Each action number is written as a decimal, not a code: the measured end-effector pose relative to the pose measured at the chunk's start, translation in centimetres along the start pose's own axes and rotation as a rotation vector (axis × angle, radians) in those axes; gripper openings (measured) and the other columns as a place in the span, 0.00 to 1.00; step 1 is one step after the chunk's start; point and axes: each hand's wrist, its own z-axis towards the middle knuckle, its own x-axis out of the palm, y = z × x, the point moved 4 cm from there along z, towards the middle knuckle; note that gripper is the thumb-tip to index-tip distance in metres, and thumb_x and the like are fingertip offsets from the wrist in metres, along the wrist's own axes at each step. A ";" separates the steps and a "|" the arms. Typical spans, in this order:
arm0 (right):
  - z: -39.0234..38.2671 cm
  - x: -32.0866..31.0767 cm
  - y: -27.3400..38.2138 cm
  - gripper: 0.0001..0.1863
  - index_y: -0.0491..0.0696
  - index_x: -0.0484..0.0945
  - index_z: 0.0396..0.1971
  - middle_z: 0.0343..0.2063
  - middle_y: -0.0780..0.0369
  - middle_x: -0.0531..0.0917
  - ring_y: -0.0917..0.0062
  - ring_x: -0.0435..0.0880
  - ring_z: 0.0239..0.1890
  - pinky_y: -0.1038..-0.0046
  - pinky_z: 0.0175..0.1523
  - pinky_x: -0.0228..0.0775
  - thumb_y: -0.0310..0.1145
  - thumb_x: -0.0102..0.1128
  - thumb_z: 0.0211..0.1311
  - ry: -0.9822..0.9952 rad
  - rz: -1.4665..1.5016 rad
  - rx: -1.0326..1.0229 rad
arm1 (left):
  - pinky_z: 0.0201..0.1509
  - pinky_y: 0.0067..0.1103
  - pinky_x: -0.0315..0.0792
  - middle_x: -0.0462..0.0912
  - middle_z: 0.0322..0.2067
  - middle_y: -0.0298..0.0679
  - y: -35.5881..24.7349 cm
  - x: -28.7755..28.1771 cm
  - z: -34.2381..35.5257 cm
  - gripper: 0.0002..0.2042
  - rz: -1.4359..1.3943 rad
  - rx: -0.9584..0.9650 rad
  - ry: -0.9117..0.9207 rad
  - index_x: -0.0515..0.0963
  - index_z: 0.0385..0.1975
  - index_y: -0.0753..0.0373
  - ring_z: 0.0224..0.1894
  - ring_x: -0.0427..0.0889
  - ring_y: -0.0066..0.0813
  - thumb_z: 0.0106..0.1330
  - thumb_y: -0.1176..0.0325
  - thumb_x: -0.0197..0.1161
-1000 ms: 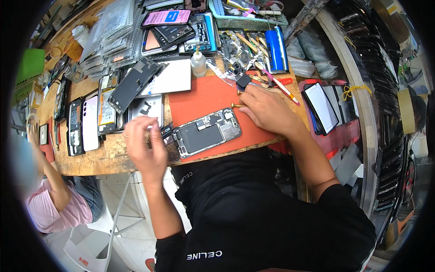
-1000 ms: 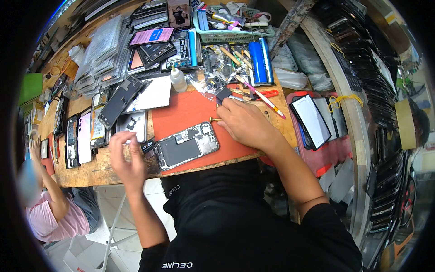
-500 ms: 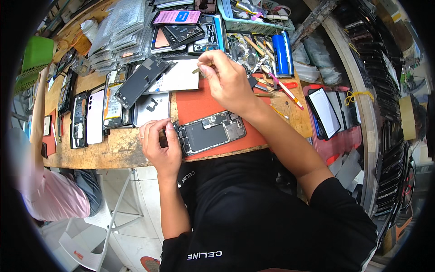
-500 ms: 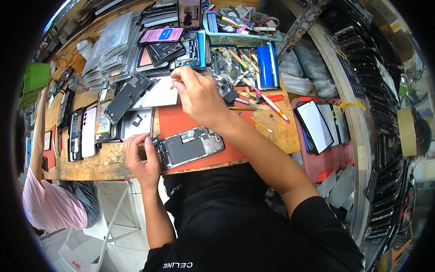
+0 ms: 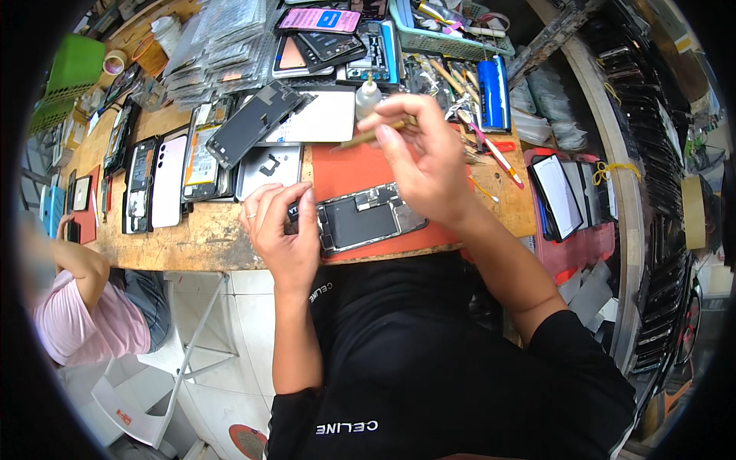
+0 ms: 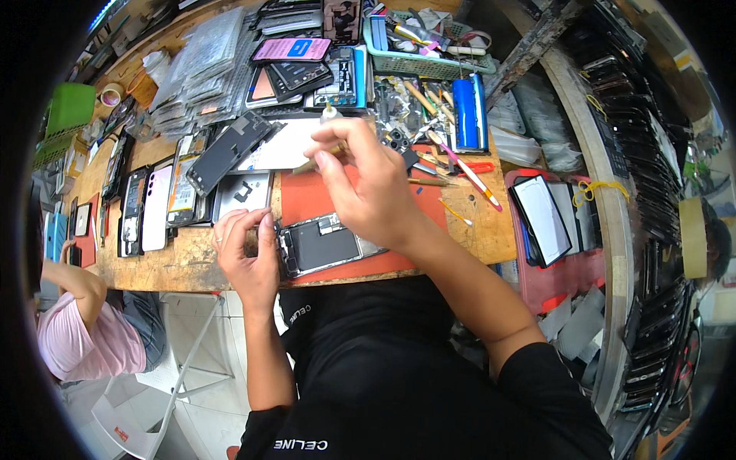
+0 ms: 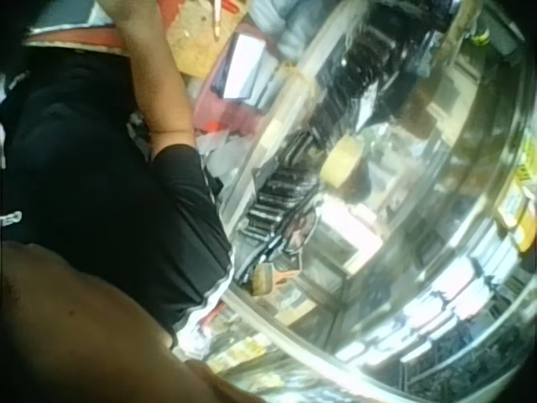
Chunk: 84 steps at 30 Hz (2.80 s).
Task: The person disassembles a smartphone, removes the back cover, and uses a small tool to manipulate internal components. They then reassemble the device by placing the back cover back on and securing it.
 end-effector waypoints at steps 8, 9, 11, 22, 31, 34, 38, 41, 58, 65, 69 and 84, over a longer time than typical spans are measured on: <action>-2.8 -1.8 4.6 0.15 0.37 0.70 0.61 0.51 0.53 0.84 0.73 0.89 0.55 0.69 0.62 0.85 0.15 0.55 0.79 0.210 0.013 0.025 | 0.67 0.35 0.66 0.91 0.39 0.34 -3.1 0.4 0.0 0.08 -0.233 0.002 0.111 0.90 0.40 0.59 0.54 0.83 0.39 0.62 0.73 0.80; -3.0 -1.9 4.7 0.15 0.37 0.70 0.60 0.51 0.52 0.83 0.72 0.89 0.55 0.68 0.63 0.85 0.14 0.54 0.79 0.215 0.023 0.024 | 0.67 0.35 0.65 0.91 0.38 0.34 -3.2 0.3 0.0 0.08 -0.224 0.003 0.112 0.90 0.39 0.59 0.54 0.83 0.39 0.62 0.73 0.80; -3.3 -2.0 4.8 0.15 0.37 0.69 0.60 0.52 0.52 0.82 0.71 0.89 0.55 0.67 0.64 0.85 0.13 0.54 0.78 0.215 0.034 0.040 | 0.67 0.35 0.65 0.91 0.38 0.33 -3.4 0.2 -0.1 0.08 -0.219 0.026 0.100 0.90 0.39 0.58 0.55 0.83 0.39 0.61 0.73 0.80; -4.0 -2.9 6.1 0.17 0.36 0.70 0.59 0.53 0.52 0.81 0.69 0.90 0.55 0.65 0.64 0.85 0.10 0.56 0.75 0.226 0.003 -0.054 | 0.72 0.38 0.61 0.91 0.37 0.32 -4.7 -0.7 -0.5 0.09 -0.124 0.090 0.107 0.90 0.37 0.56 0.55 0.84 0.38 0.59 0.74 0.82; -3.8 -2.7 6.1 0.12 0.37 0.77 0.54 0.44 0.55 0.89 0.72 0.95 0.45 0.73 0.47 0.87 0.16 0.63 0.73 0.062 -0.002 -0.124 | 0.74 0.40 0.61 0.91 0.36 0.31 -5.0 -0.7 -0.5 0.09 -0.109 0.093 0.111 0.90 0.37 0.56 0.56 0.84 0.38 0.59 0.73 0.82; -3.8 -2.6 6.1 0.13 0.37 0.77 0.54 0.44 0.55 0.89 0.72 0.95 0.45 0.73 0.46 0.87 0.15 0.63 0.73 0.072 -0.015 -0.130 | 0.74 0.40 0.61 0.91 0.36 0.31 -4.9 -0.7 -0.5 0.09 -0.105 0.098 0.113 0.90 0.37 0.55 0.56 0.84 0.38 0.59 0.73 0.82; -3.8 -2.6 6.1 0.13 0.37 0.78 0.53 0.44 0.55 0.89 0.72 0.95 0.45 0.73 0.46 0.87 0.15 0.64 0.73 0.074 -0.014 -0.135 | 0.74 0.40 0.61 0.91 0.35 0.31 -4.9 -0.8 -0.5 0.09 -0.096 0.106 0.114 0.89 0.36 0.56 0.56 0.84 0.39 0.59 0.74 0.82; -3.9 -2.5 6.1 0.13 0.37 0.78 0.53 0.44 0.55 0.89 0.73 0.95 0.45 0.74 0.46 0.87 0.15 0.64 0.73 0.074 -0.026 -0.128 | 0.74 0.40 0.62 0.90 0.36 0.32 -5.0 -0.8 -0.4 0.11 -0.105 0.129 0.113 0.89 0.37 0.56 0.55 0.84 0.39 0.56 0.72 0.84; -4.5 -5.2 4.8 0.13 0.39 0.80 0.49 0.38 0.54 0.88 0.62 0.93 0.39 0.66 0.44 0.84 0.14 0.65 0.67 0.312 -0.400 -0.047 | 0.67 0.38 0.67 0.87 0.42 0.36 -5.4 1.5 -2.0 0.10 -0.065 0.157 0.383 0.88 0.42 0.60 0.53 0.83 0.41 0.62 0.72 0.77; -5.2 -5.3 3.7 0.12 0.40 0.80 0.49 0.39 0.54 0.88 0.59 0.92 0.39 0.64 0.42 0.83 0.15 0.65 0.68 0.325 -0.401 -0.025 | 0.74 0.45 0.62 0.83 0.44 0.36 -7.3 3.0 -3.5 0.12 0.034 0.226 0.542 0.92 0.47 0.54 0.54 0.80 0.41 0.64 0.68 0.77; -5.2 -5.2 3.5 0.12 0.40 0.80 0.49 0.40 0.53 0.89 0.58 0.92 0.40 0.63 0.43 0.83 0.16 0.64 0.68 0.324 -0.422 -0.046 | 0.76 0.46 0.61 0.80 0.45 0.37 -7.4 3.3 -3.7 0.12 0.075 0.225 0.554 0.93 0.47 0.52 0.55 0.79 0.41 0.64 0.65 0.77; -3.4 -4.5 4.8 0.15 0.40 0.80 0.50 0.43 0.53 0.88 0.54 0.90 0.46 0.59 0.51 0.82 0.23 0.66 0.63 0.643 -0.385 -0.080 | 0.78 0.49 0.60 0.87 0.52 0.37 -7.0 3.8 -3.6 0.09 0.030 0.238 0.506 0.93 0.41 0.55 0.65 0.79 0.46 0.61 0.68 0.75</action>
